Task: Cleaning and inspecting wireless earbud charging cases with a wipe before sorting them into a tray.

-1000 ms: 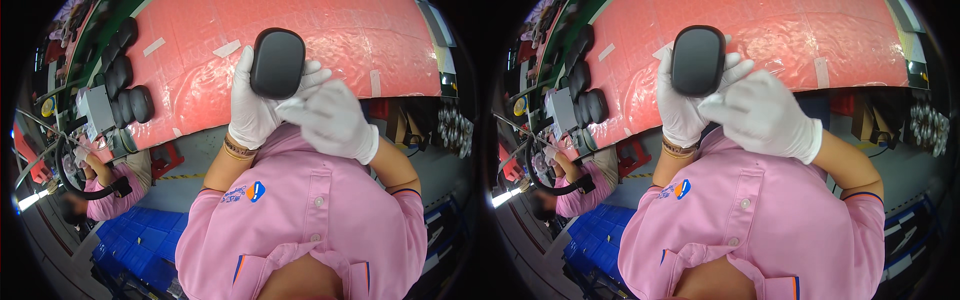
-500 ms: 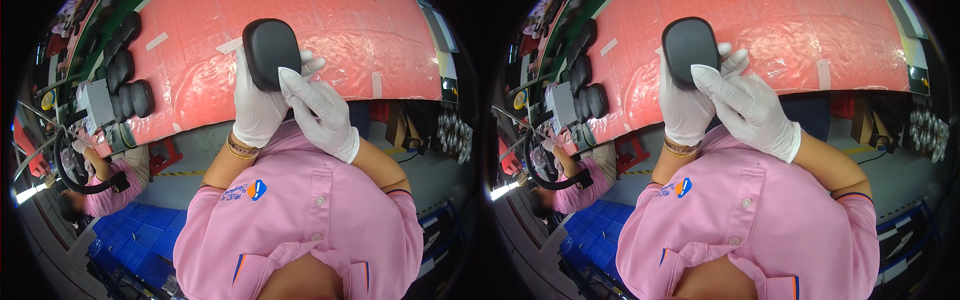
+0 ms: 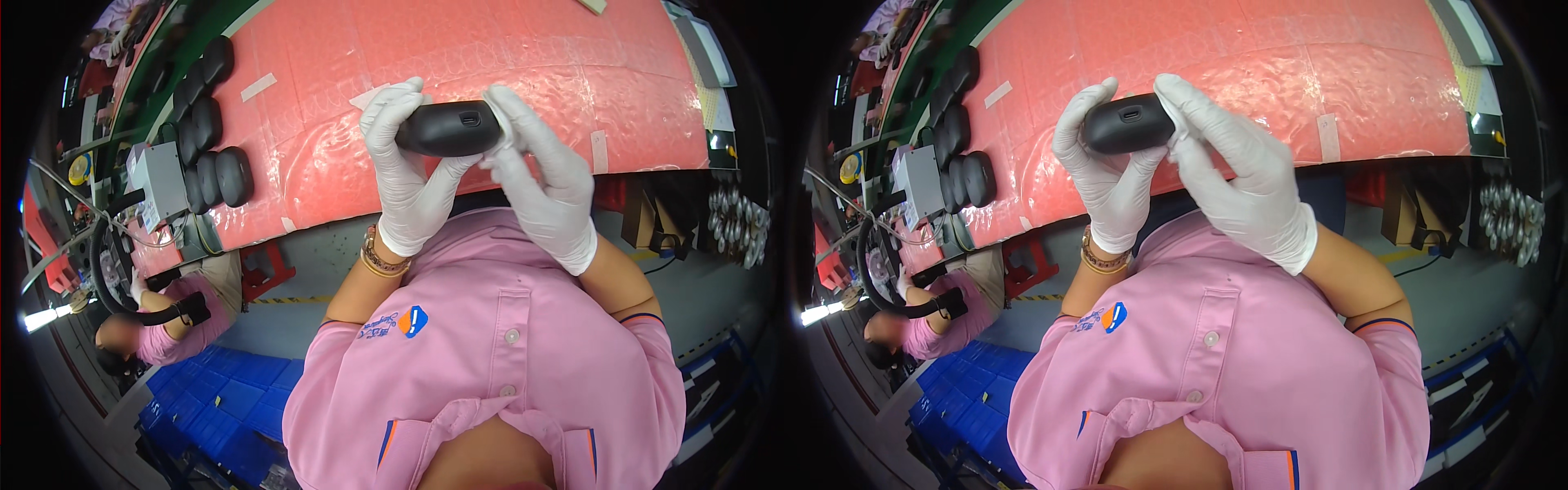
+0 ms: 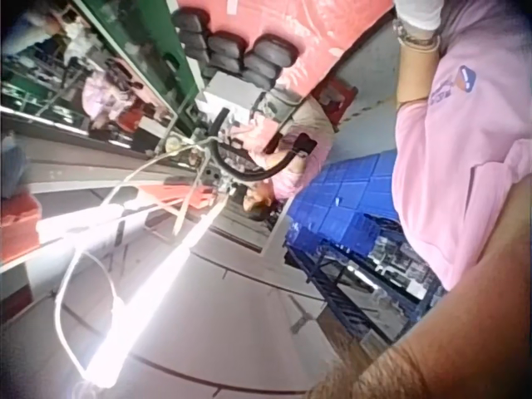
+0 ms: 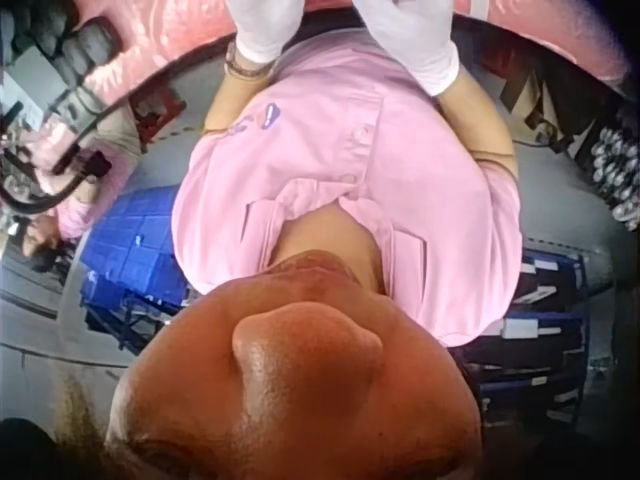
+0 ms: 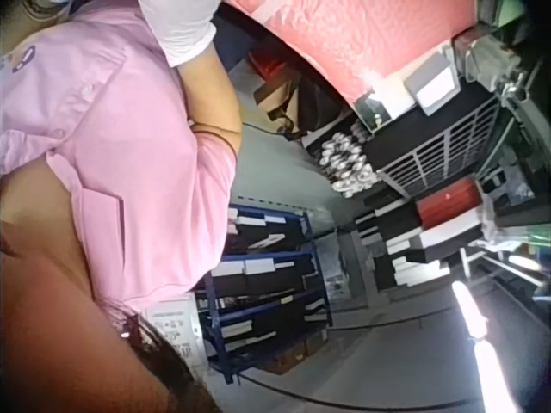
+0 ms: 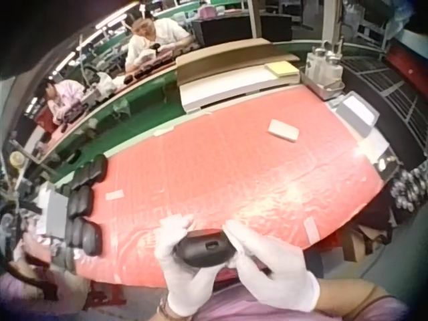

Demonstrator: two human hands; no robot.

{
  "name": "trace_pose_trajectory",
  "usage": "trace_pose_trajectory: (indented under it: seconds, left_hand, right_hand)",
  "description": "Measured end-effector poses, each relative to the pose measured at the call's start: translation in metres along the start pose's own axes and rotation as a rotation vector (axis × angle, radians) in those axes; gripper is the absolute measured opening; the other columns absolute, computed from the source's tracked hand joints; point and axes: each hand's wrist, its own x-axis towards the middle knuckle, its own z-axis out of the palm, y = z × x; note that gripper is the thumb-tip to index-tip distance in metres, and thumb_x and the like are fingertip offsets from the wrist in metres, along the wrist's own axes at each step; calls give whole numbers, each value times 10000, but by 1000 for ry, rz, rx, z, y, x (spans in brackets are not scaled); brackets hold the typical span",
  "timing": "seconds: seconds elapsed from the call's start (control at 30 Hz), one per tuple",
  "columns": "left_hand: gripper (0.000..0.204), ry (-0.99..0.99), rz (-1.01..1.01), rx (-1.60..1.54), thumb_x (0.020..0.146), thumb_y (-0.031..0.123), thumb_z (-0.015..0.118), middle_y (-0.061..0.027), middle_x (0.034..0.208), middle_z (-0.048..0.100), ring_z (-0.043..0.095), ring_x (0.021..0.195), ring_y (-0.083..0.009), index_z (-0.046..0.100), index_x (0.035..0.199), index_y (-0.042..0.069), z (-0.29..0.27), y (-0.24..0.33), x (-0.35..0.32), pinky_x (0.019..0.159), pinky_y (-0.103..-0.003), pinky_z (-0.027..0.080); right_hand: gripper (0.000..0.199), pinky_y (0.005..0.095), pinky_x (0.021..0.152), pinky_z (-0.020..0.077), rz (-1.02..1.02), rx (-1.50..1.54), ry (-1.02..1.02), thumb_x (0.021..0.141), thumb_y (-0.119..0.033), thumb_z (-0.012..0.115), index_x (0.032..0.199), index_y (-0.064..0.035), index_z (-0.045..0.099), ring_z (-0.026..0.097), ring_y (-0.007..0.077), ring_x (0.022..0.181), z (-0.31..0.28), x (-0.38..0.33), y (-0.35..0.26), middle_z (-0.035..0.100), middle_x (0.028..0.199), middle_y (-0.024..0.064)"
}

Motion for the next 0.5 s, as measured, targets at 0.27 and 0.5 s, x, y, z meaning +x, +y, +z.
trace_pose_trajectory:
  seconds: [0.27,0.5]
  left_hand:
    - [750,-85,43,325,626,35,847,-153,1200,494,502,1124,-321,464,1272,45,-16,16,4,958,-403,440]
    - [780,-259,-149,180,664,92,826,-181,1211,550,555,1121,-333,416,1324,26,-14,29,-5,944,-387,472]
  right_hand:
    - [590,362,862,482,-233,-620,-149,836,-102,674,1383,-54,458,581,312,1025,-32,34,-11,571,1146,175]
    - [589,368,937,457,-174,-349,-418,793,-5,670,1351,-32,484,574,315,1086,-22,24,-11,555,1202,190]
